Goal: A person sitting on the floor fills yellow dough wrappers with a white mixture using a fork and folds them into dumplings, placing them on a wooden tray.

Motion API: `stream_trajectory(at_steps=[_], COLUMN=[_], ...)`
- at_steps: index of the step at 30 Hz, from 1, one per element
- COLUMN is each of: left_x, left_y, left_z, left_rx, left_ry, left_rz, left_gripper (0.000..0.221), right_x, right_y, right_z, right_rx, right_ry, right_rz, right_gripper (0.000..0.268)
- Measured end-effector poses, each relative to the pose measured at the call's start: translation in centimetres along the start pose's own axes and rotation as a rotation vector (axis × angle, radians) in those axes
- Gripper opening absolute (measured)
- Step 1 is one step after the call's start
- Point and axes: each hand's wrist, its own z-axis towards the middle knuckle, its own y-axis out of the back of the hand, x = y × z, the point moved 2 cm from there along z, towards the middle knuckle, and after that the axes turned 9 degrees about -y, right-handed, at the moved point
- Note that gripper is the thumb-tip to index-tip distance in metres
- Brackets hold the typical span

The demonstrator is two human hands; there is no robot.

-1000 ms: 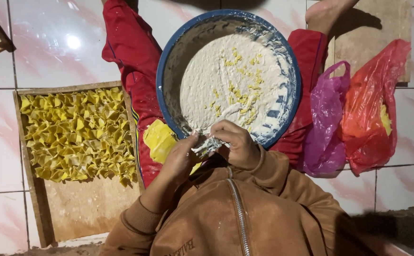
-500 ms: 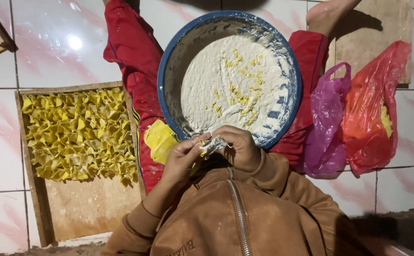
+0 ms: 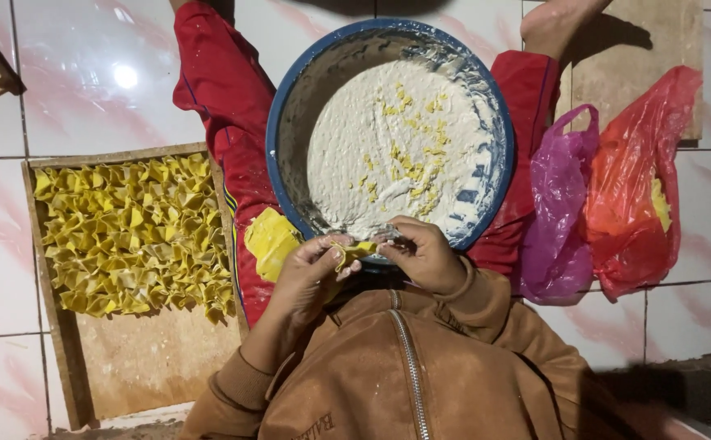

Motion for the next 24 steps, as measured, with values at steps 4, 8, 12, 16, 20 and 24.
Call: stream_trajectory(at_steps=[4, 8, 12, 16, 20, 24], left_x=[-0.2, -0.5, -1.5, -1.3, -0.5, 0.2], left_y=[-0.7, -0.5, -2.3, -2.0, -1.6, -0.9], left_z=[0.0, -0.2, -1.0, -1.3, -1.7, -1.1], left_rx=[0.007, -0.022, 0.109, 0.156, 0.141, 0.137], left_ry=[-0.033, -0.129, -0.55, -0.732, -0.81, -0.816], left_rz=[0.052, 0.203, 0.555, 0.76, 0.837, 0.852], left_gripper=[0.026, 0.027, 0.022, 0.024, 0.027, 0.026], right_x=[-2.4, 0.4, 2.5, 3.9, 3.5, 3.8], right_y=[-0.8, -1.3, -1.8, -2.3, -2.8, -3.4], right_z=[-0.5, -0.1, -0.2, 0.7, 1.2, 1.5], right_rx=[-0.069, -0.088, -0.116, -0.169, -0.244, -0.233], right_ry=[-0.105, -0.118, 0.013, 0.119, 0.181, 0.196], right_rz=[0.2, 0.228, 0.107, -0.093, -0.219, -0.224], right_gripper=[0.004, 0.005, 0.017, 0.027, 0.013, 0.008])
